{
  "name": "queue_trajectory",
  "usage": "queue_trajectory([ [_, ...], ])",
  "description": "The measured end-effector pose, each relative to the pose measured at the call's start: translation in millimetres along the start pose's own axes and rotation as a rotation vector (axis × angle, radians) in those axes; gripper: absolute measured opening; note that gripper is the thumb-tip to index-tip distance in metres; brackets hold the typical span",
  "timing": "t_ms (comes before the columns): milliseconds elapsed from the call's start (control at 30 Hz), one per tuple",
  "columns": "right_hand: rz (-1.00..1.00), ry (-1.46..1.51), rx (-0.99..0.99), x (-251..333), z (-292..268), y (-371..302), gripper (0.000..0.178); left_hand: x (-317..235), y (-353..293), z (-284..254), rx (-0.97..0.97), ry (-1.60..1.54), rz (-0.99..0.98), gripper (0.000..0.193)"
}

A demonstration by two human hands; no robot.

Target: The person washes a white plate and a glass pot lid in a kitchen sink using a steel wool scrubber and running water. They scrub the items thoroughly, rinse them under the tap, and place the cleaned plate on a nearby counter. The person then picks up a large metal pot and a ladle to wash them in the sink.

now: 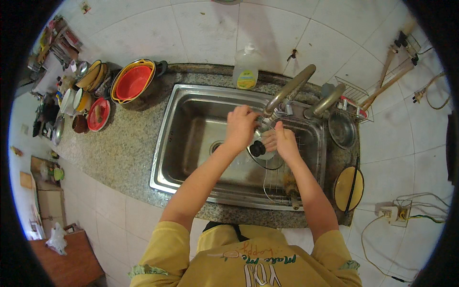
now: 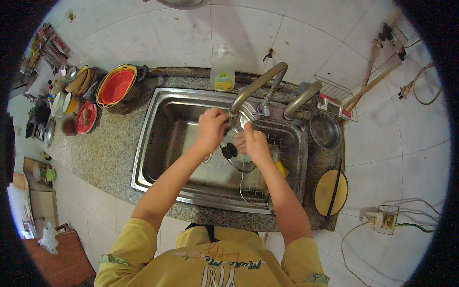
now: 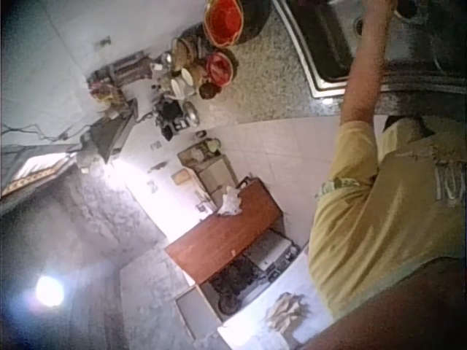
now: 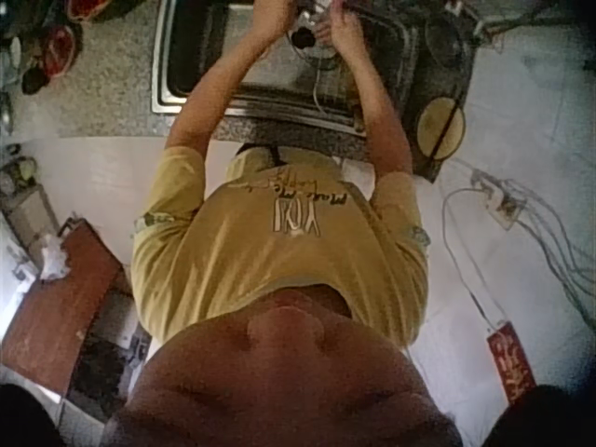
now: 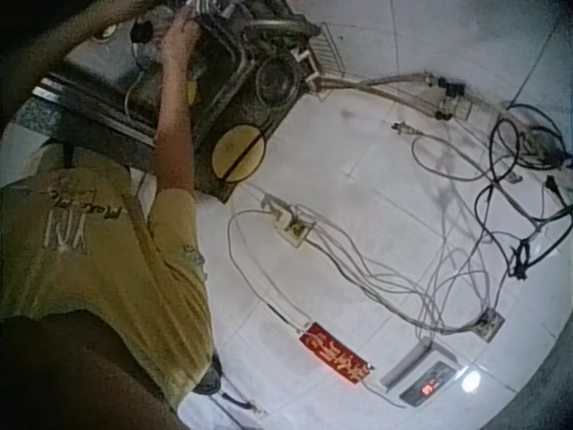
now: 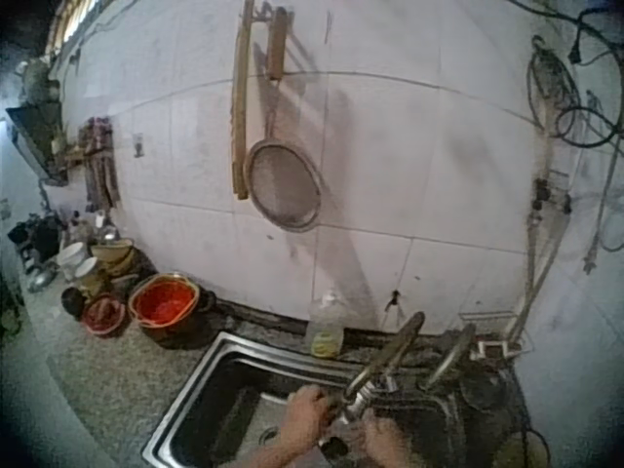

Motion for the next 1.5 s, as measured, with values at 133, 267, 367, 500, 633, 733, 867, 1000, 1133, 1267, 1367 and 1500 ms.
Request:
queue_trajectory([
  [133, 0.022, -0.033, 0.010, -0.1, 0.9, 0.0, 0.072, -11.5, -2.5, 1.9, 0.003, 0.119, 0.085, 0.018],
  [267, -0.004, -0.107, 0.014, -4.0, -1.3, 4.7, 0.072, -8.7, -2.3, 11.0, 0.017, 0.130, 0.169, 0.019],
  [367, -0.016, 0.034, 0.030, -0.1, -3.6, -1.6, 0.069, 13.4, 0.8, -0.5, -0.001, 0.199, 0.050, 0.019],
  [500, 0.052, 0.029, 0.021, -2.6, -3.6, 3.4, 0.066, -22.8, -2.5, 7.2, 0.104, 0.053, 0.144, 0.023],
  [633, 0.078, 0.150, -0.055, -4.4, -1.8, -3.5, 0.057, 2.8, -1.4, 4.1, 0.014, -0.300, 0.129, 0.032],
  [733, 0.043, 0.233, -0.099, 1.5, -4.3, -8.3, 0.049, 37.2, -23.4, -4.3, -0.021, -0.209, -0.023, 0.032],
  [867, 0.029, 0.406, -0.223, -5.7, -6.6, 1.7, 0.043, 1.0, -54.7, -4.8, -0.120, -0.203, -0.096, 0.034],
  [1000, 0.102, 0.519, -0.292, -23.5, 3.9, 2.1, 0.043, -7.2, -65.5, -3.2, -0.185, -0.102, -0.223, 0.031],
  [1133, 0.056, 0.592, -0.416, -31.1, 18.2, 4.6, 0.047, -36.9, -72.9, 16.4, -0.129, -0.177, -0.133, 0.031],
  [1267, 0.028, 0.487, -0.439, -39.3, 21.7, 7.7, 0.047, -40.7, -58.4, 14.4, -0.167, -0.075, -0.085, 0.030],
  [1367, 0.164, 0.610, -0.432, -29.8, 16.1, -2.0, 0.048, -10.2, -71.0, 9.9, -0.154, -0.030, -0.016, 0.028],
  [1500, 0.141, 0.573, -0.348, -33.4, 12.7, -5.8, 0.049, 34.2, -64.6, 3.7, -0.205, -0.121, -0.251, 0.023],
])
Point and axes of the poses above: each hand's wrist, its own y-axis towards the middle knuckle, its own z-axis out of the palm, x = y × z, the point moved 3 cm from there along y, towards the middle knuckle, and after that the axes turned 5 degrees about -y, right-handed, at the moved point
